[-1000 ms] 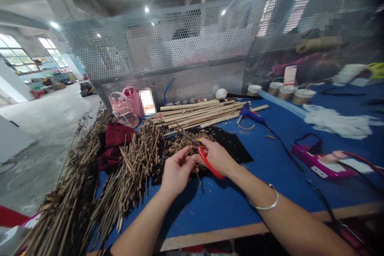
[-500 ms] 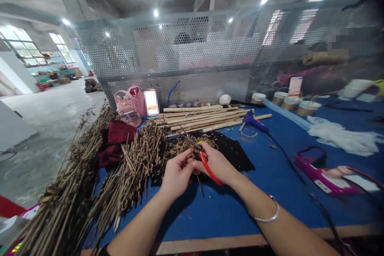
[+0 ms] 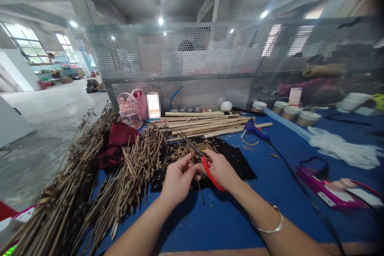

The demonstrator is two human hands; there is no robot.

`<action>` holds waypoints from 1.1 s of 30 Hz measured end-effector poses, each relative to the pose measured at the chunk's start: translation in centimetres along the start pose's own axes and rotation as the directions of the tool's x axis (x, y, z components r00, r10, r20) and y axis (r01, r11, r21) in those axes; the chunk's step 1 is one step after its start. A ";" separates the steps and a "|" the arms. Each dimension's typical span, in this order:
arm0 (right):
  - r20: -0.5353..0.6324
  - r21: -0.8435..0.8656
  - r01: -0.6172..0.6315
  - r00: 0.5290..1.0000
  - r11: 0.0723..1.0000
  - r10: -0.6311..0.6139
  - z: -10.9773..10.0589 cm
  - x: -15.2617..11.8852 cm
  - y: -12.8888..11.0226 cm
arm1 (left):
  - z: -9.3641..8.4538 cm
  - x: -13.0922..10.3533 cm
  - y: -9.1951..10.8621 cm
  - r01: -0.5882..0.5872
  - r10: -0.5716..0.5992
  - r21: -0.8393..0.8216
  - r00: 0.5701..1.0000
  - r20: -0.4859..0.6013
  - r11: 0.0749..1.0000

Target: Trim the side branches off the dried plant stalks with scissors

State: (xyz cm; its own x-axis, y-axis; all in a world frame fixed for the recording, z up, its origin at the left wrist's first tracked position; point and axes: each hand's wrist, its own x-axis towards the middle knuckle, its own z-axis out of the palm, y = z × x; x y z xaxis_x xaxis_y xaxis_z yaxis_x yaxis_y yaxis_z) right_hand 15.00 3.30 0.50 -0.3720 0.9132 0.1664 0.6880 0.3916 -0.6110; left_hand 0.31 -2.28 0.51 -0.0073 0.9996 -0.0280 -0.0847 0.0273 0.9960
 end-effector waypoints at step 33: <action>-0.071 -0.008 0.093 0.993 0.996 -0.093 0.8 0.0 -0.3 | 0.3 0.9 -1.2 -0.093 0.093 -0.015 0.994 0.048 0.996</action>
State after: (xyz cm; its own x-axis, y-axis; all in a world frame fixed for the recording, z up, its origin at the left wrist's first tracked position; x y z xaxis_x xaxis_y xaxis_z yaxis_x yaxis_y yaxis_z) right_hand 14.30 3.07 0.04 -0.3893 0.8784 0.2772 0.6553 0.4757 -0.5868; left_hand 0.69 -1.40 -0.74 0.0330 0.9971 0.0692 -0.0984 -0.0656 0.9930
